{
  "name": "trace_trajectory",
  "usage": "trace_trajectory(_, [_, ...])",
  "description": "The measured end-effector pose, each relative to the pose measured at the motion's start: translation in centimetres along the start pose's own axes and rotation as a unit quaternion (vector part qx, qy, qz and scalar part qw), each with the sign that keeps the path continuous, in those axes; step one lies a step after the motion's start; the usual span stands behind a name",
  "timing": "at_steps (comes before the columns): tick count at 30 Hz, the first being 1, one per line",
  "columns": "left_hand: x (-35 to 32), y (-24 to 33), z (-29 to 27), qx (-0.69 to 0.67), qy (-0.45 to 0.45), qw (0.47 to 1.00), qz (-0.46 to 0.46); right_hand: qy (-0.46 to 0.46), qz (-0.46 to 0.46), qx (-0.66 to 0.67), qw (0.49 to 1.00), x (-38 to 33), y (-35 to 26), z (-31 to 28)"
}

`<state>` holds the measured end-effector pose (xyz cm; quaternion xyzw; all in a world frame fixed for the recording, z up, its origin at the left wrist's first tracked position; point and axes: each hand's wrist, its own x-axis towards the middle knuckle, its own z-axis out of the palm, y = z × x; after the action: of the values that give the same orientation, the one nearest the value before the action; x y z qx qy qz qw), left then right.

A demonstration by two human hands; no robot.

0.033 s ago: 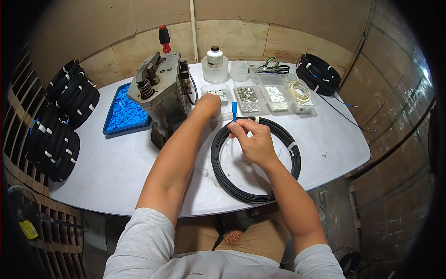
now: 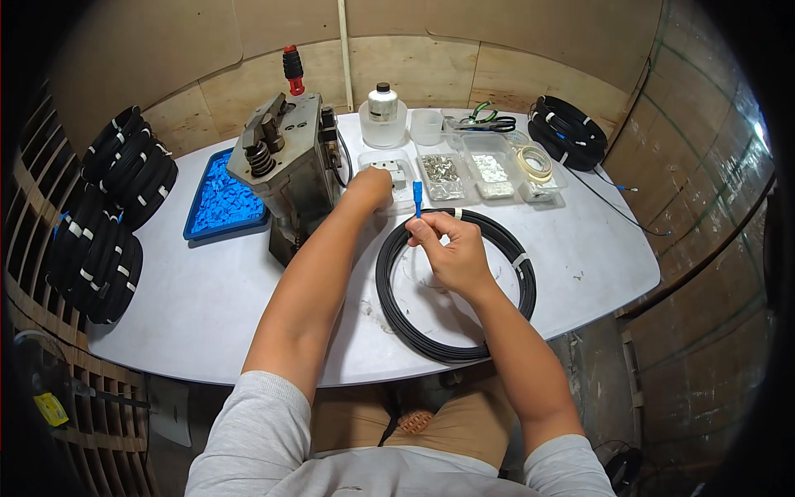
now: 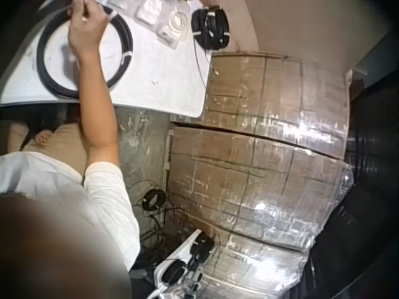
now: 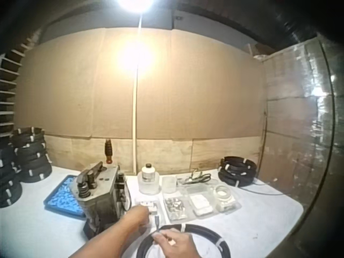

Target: The recorder is crimping a connector onto a thin wire cable at a workbench.

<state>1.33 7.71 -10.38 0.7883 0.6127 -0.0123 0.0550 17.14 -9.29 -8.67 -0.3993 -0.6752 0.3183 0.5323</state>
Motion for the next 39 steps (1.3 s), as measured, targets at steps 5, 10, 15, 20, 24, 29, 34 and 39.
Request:
trace_trajectory(5, [-0.7, -0.4, 0.1, -0.047, 0.050, 0.998, 0.005, -0.004, -0.003, 0.001, 1.000, 0.0, 0.5, -0.1])
trace_trajectory(10, [-0.3, -1.4, 1.1, -0.093, 0.085, 0.992, 0.011, -0.003, 0.001, 0.009, 1.000, 0.0, 0.3, 0.1])
trace_trajectory(15, [-0.8, 0.6, -0.1, -0.083, 0.050, 0.995, -0.012, -0.004, 0.004, 0.000, 1.000, 0.0, 0.4, -0.1])
trace_trajectory(20, [-0.6, 0.5, -0.3, -0.044, 0.020, 0.998, -0.029, -0.013, 0.004, -0.018, 1.000, 0.0, 0.3, 0.0])
trace_trajectory(24, [0.3, -0.3, 0.9, -0.060, 0.014, 0.998, -0.028, -0.015, 0.007, -0.011, 1.000, 0.0, 0.1, 0.1])
trace_trajectory(29, [0.4, -1.2, 2.0, -0.110, 0.119, 0.987, 0.023, -0.018, 0.002, -0.020, 1.000, 0.1, 0.3, 0.1])
trace_trajectory(34, [-1.1, -1.3, 1.0, -0.371, 0.181, 0.911, 0.012, -0.021, 0.003, -0.031, 0.999, 0.0, 0.1, -0.1])
trace_trajectory(39, [-4.8, -1.0, -1.9, -0.688, 0.120, 0.709, 0.099, -0.037, 0.017, -0.026, 0.999, -0.1, -0.1, -0.2])
